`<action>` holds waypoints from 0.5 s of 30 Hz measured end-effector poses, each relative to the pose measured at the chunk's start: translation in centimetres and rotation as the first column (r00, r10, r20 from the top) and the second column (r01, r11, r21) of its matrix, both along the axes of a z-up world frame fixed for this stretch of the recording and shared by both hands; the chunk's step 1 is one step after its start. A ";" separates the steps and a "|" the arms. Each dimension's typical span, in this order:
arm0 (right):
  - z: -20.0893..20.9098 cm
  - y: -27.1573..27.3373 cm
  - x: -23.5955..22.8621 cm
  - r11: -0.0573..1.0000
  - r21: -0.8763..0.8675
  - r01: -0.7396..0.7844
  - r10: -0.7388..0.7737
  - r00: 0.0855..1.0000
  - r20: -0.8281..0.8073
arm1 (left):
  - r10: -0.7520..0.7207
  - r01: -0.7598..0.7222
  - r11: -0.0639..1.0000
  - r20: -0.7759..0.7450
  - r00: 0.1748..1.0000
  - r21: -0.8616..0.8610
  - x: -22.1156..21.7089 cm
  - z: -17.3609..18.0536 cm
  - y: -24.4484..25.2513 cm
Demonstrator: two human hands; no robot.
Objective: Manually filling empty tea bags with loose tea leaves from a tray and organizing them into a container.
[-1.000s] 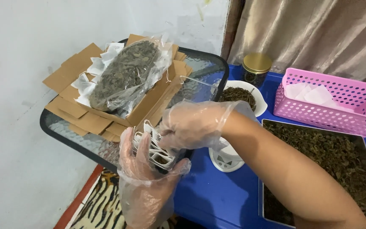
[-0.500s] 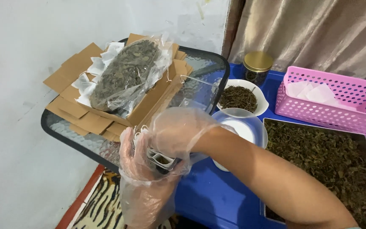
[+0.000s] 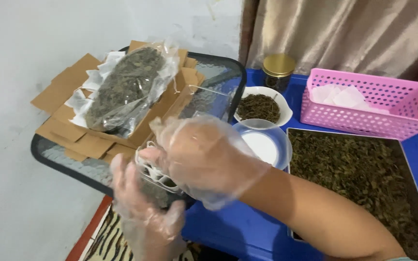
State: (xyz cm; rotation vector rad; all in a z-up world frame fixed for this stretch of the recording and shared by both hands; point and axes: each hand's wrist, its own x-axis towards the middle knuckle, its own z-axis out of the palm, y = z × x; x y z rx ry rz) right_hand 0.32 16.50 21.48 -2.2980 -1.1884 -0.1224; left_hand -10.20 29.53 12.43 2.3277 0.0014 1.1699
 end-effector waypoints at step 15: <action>-9.7 -31.5 -7.7 0.746 -0.279 0.604 -0.193 0.598 0.778 | -0.902 0.915 0.242 -0.271 0.335 0.323 1.1 -2.6 -14.5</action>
